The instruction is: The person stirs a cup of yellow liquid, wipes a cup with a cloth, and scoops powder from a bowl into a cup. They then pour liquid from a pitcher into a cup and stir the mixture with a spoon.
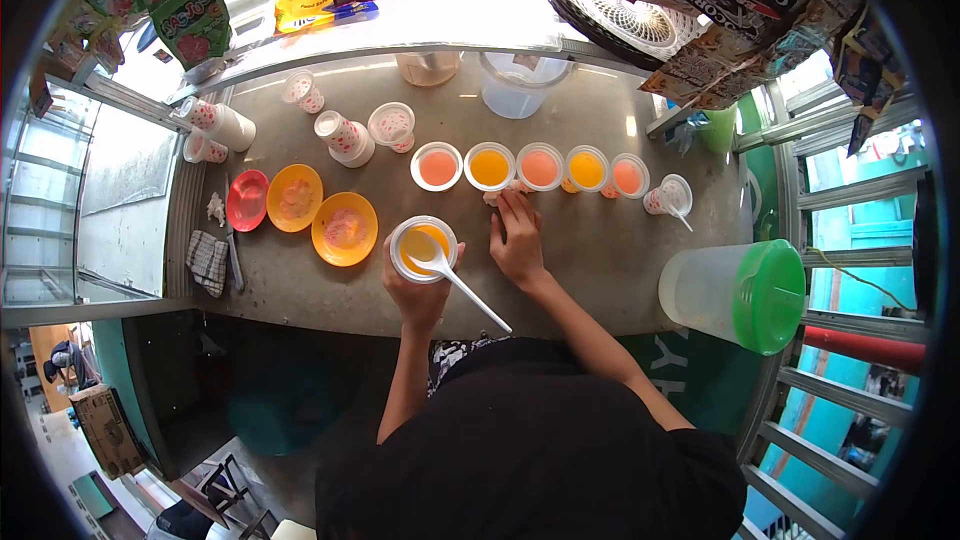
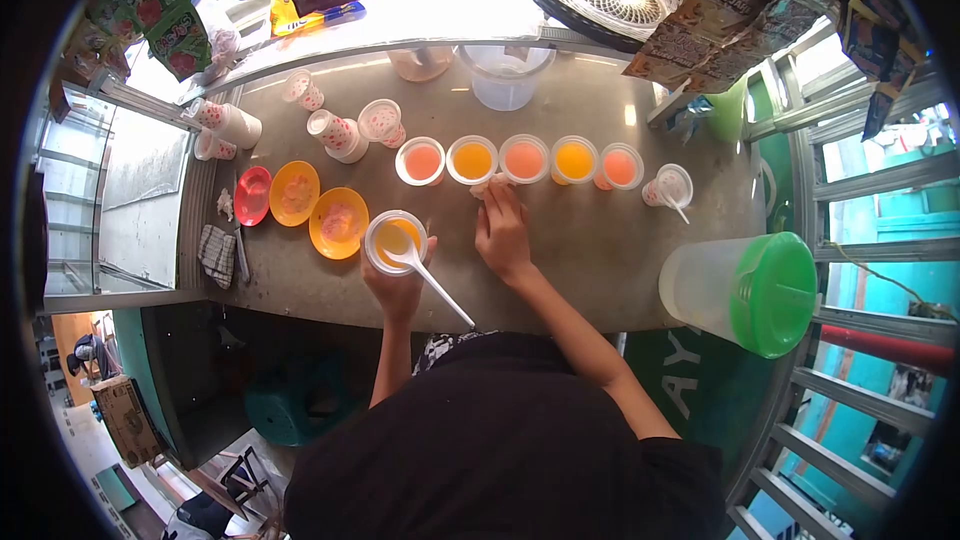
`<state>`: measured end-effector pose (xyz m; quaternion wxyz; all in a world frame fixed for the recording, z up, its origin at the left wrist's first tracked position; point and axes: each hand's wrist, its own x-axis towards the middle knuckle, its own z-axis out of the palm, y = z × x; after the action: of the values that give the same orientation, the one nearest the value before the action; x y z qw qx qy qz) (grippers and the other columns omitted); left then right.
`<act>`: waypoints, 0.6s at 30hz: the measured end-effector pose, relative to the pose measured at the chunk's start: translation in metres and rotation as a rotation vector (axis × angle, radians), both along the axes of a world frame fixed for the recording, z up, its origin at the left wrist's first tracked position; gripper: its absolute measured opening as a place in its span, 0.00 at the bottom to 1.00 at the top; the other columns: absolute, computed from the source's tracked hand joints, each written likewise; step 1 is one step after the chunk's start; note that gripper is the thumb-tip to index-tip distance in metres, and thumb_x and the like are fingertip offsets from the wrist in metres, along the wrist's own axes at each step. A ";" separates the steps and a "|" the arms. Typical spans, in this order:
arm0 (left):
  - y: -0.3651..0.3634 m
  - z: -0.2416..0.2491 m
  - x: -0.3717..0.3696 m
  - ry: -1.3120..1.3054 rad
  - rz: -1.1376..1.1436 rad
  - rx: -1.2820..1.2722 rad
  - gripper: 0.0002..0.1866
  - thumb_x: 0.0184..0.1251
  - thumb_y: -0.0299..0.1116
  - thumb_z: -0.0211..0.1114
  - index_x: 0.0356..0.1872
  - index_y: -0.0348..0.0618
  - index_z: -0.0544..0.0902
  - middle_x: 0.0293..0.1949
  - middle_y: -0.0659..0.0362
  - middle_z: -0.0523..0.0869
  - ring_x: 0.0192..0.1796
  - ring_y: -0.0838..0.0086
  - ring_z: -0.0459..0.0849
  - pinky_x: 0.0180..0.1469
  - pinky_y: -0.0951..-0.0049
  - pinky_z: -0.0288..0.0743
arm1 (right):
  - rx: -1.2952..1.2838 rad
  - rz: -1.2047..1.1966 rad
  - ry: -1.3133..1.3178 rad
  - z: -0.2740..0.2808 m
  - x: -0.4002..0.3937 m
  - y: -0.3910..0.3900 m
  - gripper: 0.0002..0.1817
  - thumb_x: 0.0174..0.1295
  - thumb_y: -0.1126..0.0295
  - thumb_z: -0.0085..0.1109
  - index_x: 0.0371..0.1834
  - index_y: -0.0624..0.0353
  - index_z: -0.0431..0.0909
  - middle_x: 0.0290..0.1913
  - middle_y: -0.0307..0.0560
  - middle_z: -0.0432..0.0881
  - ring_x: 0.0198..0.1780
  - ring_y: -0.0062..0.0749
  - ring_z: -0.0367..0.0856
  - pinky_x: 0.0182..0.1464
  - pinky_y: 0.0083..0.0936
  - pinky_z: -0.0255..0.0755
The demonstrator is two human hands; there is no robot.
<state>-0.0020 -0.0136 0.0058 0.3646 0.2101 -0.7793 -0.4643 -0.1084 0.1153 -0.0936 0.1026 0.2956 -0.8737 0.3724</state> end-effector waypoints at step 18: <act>0.006 0.010 0.000 0.012 -0.061 -0.059 0.30 0.45 0.30 0.84 0.48 0.36 0.76 0.38 0.56 0.83 0.39 0.68 0.85 0.44 0.69 0.79 | 0.065 0.022 0.095 -0.003 -0.018 0.001 0.12 0.62 0.72 0.61 0.48 0.59 0.78 0.53 0.47 0.79 0.61 0.38 0.75 0.60 0.37 0.62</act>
<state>-0.0020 -0.0077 0.0161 0.3610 0.1725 -0.7965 -0.4534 -0.1267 0.1161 -0.0968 0.1301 0.3254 -0.8763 0.3304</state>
